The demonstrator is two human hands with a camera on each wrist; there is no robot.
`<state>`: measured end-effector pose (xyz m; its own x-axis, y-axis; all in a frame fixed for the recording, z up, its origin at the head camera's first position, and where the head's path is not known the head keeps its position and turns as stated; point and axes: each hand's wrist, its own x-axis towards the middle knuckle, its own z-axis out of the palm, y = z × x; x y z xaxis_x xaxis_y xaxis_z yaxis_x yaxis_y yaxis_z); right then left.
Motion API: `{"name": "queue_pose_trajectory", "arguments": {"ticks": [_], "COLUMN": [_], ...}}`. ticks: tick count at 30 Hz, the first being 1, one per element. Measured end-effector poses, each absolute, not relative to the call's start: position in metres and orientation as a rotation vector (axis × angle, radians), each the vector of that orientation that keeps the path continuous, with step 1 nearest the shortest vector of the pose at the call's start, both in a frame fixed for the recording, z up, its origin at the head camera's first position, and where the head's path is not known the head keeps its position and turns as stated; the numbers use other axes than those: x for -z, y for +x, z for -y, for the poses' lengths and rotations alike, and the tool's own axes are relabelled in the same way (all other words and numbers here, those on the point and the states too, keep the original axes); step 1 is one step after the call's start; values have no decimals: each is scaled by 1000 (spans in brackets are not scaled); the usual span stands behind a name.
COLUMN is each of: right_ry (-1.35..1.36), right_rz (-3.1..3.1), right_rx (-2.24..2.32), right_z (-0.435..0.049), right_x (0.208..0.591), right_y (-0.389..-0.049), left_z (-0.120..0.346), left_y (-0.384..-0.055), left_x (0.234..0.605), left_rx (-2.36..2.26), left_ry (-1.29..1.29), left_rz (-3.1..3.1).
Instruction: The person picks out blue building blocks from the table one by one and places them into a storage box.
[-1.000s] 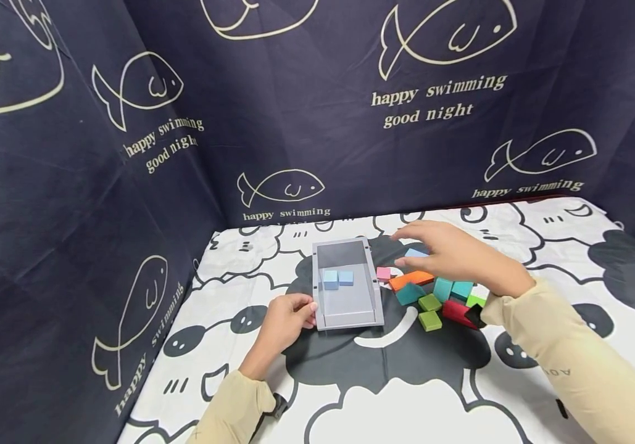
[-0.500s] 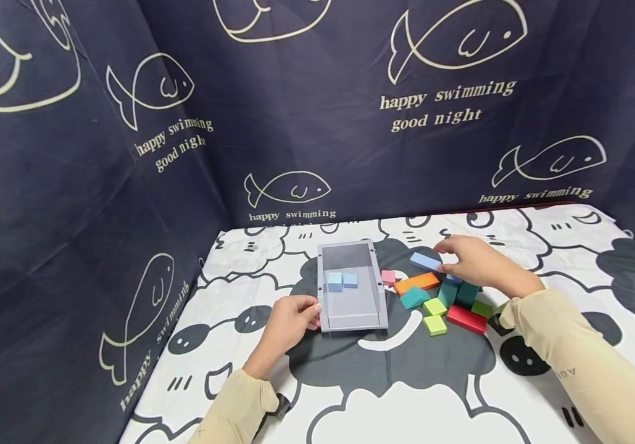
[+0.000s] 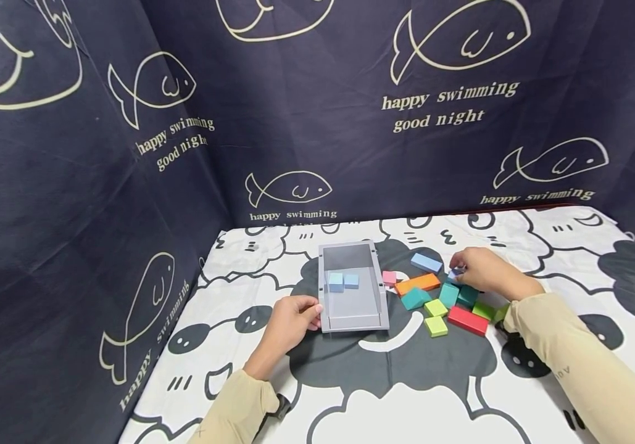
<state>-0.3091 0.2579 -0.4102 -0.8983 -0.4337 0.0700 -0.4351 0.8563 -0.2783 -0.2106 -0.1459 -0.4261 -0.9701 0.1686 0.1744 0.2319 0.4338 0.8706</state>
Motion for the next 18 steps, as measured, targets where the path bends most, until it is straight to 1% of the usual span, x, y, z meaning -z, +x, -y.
{"name": "queue_pose_trajectory", "arguments": {"ticks": [9, 18], "right_ry": [593, 556], "right_rz": [3101, 3101], "right_rx": [-508, -561], "right_z": [-255, -254], "right_x": [415, 416], "right_y": [-312, -311], "left_z": [145, 146], "left_y": [-210, -210], "left_x": [425, 426], "left_rx": [1589, 1593], "left_ry": [-362, -366], "left_rz": [2613, 2618]}}
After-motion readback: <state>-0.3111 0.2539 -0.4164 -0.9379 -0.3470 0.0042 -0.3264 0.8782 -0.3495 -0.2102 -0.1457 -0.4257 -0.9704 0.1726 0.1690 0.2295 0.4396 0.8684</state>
